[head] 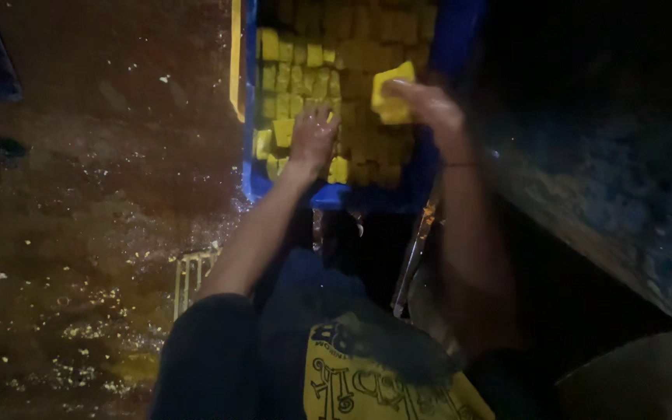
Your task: The person repeatedly retrieves yellow tofu blocks from a large vat of water by hand and places them into blue plastic crates.
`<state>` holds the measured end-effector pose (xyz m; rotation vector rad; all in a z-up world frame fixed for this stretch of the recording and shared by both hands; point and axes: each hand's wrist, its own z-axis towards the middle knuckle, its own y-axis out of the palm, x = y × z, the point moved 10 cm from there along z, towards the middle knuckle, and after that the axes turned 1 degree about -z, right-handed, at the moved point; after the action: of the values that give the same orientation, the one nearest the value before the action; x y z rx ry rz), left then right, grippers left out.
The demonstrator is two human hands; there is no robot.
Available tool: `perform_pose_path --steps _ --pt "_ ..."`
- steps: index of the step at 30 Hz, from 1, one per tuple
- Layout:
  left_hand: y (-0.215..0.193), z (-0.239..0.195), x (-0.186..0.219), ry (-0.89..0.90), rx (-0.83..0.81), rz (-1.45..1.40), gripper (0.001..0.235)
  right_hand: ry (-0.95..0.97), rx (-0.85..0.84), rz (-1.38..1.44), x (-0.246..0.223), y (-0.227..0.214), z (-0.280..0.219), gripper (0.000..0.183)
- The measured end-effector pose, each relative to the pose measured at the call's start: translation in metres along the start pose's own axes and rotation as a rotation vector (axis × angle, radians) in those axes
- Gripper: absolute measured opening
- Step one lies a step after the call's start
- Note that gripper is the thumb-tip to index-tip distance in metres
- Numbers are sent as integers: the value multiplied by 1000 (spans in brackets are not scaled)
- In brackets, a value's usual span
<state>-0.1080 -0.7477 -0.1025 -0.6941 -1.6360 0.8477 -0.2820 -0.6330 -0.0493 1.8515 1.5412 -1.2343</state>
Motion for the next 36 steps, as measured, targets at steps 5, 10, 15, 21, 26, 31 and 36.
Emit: perform_pose_path --steps 5,10,15,21,26,31,36 --pt "-10 -9 -2 55 -65 30 31 -161 15 -566 21 129 18 38" --pt "-13 -12 -9 33 -70 -50 46 -108 130 -738 79 133 -19 33" --pt "-33 -8 -10 55 -54 -103 61 -350 311 -487 61 134 0 39" --pt "-33 -14 -16 47 -9 -21 42 -159 203 -668 101 180 29 39" --pt "-27 -8 -3 -9 -58 -61 41 -114 236 -635 119 163 9 39" --pt "-5 -12 -9 -26 -215 -36 66 -85 312 -501 101 167 -7 39" --pt "47 -10 -9 28 -412 -129 82 -21 369 -96 79 125 -83 39"
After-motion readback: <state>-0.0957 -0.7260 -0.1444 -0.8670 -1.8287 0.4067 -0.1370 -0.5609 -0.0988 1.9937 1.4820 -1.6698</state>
